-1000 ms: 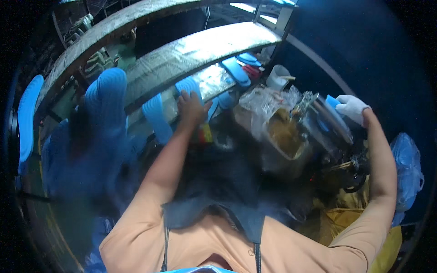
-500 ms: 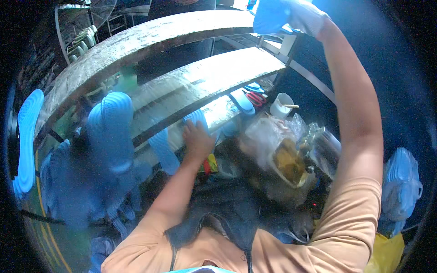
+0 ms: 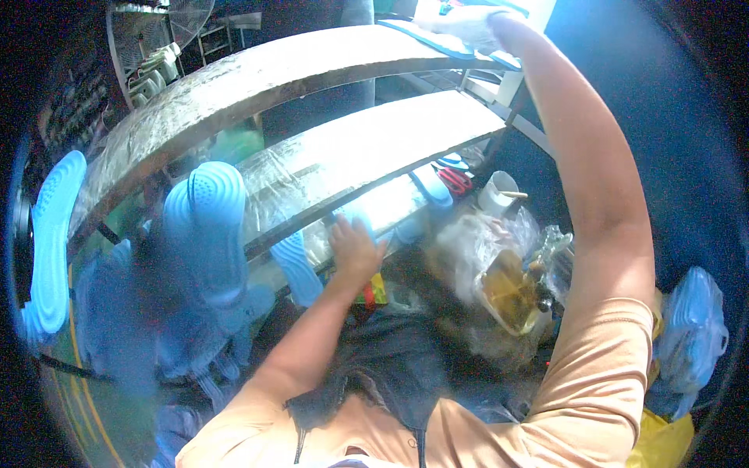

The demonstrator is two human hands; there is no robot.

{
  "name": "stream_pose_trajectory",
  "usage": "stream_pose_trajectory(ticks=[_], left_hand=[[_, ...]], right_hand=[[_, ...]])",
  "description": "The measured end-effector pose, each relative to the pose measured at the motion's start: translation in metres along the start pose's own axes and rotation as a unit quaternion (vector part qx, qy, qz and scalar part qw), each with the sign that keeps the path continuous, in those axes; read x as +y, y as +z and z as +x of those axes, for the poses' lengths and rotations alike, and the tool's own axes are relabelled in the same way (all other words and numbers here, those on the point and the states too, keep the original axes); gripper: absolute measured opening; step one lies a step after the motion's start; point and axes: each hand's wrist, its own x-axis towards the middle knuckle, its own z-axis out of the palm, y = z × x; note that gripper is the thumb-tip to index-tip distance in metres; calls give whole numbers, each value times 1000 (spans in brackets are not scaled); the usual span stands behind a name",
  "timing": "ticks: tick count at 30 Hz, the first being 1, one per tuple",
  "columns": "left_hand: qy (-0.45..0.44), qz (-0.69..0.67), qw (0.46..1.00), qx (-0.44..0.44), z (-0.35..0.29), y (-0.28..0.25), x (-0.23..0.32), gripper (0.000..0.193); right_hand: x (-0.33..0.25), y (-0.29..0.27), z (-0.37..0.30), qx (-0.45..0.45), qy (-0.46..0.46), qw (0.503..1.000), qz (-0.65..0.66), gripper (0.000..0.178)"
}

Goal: The person picks up light blue slippers from a plastic bag and places them onto a metal rack. They handle the slippers one by one, arranging them in a row on the rack. The person briefly pauses to adjust their head-mounted camera before continuing to sort the slippers.

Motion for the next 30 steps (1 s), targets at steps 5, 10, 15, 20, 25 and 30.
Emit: stream_pose_trajectory(ticks=[5,10,15,20,25,30], left_hand=[[3,-15,1000,10,0,1,-1,73],[49,-26,998,35,13,31,-30,70],[-19,-407,902,-146,-8,-77,-17,64],[36,-838,358,-410,-65,-113,53,73],[-21,-827,168,-535,-138,-114,148,70],[-91,-816,194,-537,-145,-64,194,59]], right_hand=[[-17,23,-26,61,3,956,-286,68],[-11,18,-54,136,-72,958,-243,54],[-23,-35,-181,111,-152,958,-214,49],[66,-45,-246,110,-89,966,-217,58],[114,-56,-317,43,14,962,-269,62],[114,-41,-344,-73,21,967,-245,59]])
